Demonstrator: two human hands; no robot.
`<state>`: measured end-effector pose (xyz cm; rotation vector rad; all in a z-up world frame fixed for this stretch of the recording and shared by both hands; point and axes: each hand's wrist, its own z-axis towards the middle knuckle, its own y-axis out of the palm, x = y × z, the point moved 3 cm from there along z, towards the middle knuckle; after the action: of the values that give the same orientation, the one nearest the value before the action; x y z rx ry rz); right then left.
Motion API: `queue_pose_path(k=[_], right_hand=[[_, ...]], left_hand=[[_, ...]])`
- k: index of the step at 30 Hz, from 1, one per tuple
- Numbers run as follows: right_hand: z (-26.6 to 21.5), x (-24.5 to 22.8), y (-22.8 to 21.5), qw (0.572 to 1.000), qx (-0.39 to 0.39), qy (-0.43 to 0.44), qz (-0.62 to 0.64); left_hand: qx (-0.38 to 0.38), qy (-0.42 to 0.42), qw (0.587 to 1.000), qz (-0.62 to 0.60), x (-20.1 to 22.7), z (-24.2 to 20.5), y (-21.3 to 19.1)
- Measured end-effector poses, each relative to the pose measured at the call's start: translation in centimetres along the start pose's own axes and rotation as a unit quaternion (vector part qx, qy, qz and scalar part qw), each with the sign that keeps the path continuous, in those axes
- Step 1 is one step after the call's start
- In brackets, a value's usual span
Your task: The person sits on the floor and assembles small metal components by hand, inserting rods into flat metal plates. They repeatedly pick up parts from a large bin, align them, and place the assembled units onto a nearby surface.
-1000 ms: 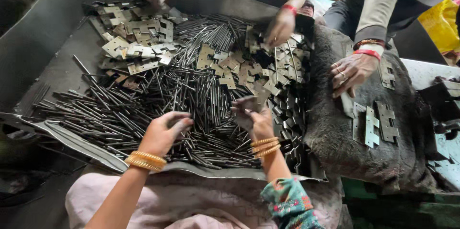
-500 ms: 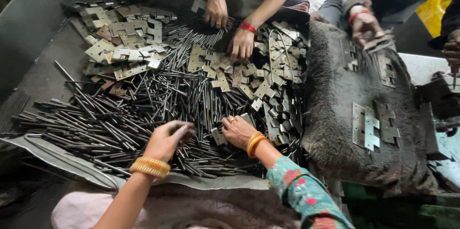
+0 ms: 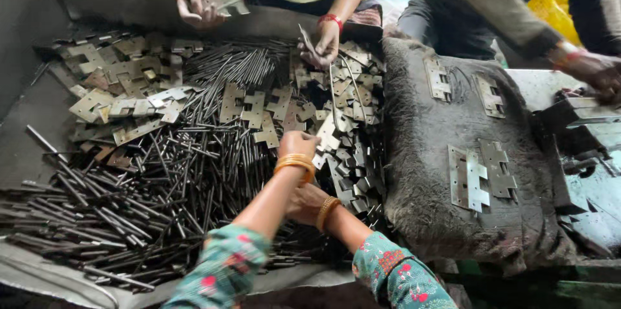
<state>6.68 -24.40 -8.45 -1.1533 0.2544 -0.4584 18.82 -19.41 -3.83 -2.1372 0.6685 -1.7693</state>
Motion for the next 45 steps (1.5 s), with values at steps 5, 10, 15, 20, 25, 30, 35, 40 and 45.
queue_pose_path(k=[5,10,15,20,25,30,35,40,45], right_hand=[[0.1,-0.8,-3.1,0.983,-0.145,0.074,0.088],[0.9,-0.5,-8.8,0.762,0.265,0.477,0.350],[-1.1,-3.3,-6.8,0.184,0.482,0.565,0.643],[-2.8,-5.9,-0.2,0.249,0.397,0.522,0.712],[-2.2,-7.6,3.1,0.237,0.374,0.568,0.694],[0.0,-7.4,1.3,0.135,0.433,0.604,0.655],[0.7,-7.6,1.7,0.159,0.428,0.551,0.698],[2.3,-7.6,2.3,0.310,0.412,0.523,0.679],[6.8,-6.7,-3.5,0.706,0.385,0.447,0.391]], left_hand=[[0.150,0.279,0.936,0.155,-7.9,-4.1,-9.8],[-0.097,0.321,0.838,0.432,-15.0,-8.9,-11.8],[0.019,0.196,0.921,0.335,-13.8,-9.0,-11.5],[0.013,0.107,0.914,0.391,-12.0,-8.4,-12.2],[0.022,0.036,0.997,0.066,-12.5,-9.6,-13.7],[0.031,-0.011,0.953,-0.301,-12.0,-13.0,-10.9],[0.094,0.094,0.987,-0.089,-10.8,-17.5,-7.7],[0.044,0.028,0.986,-0.156,-10.8,-17.9,-9.8],[-0.096,0.082,0.988,0.083,-11.2,-17.3,-18.2]])
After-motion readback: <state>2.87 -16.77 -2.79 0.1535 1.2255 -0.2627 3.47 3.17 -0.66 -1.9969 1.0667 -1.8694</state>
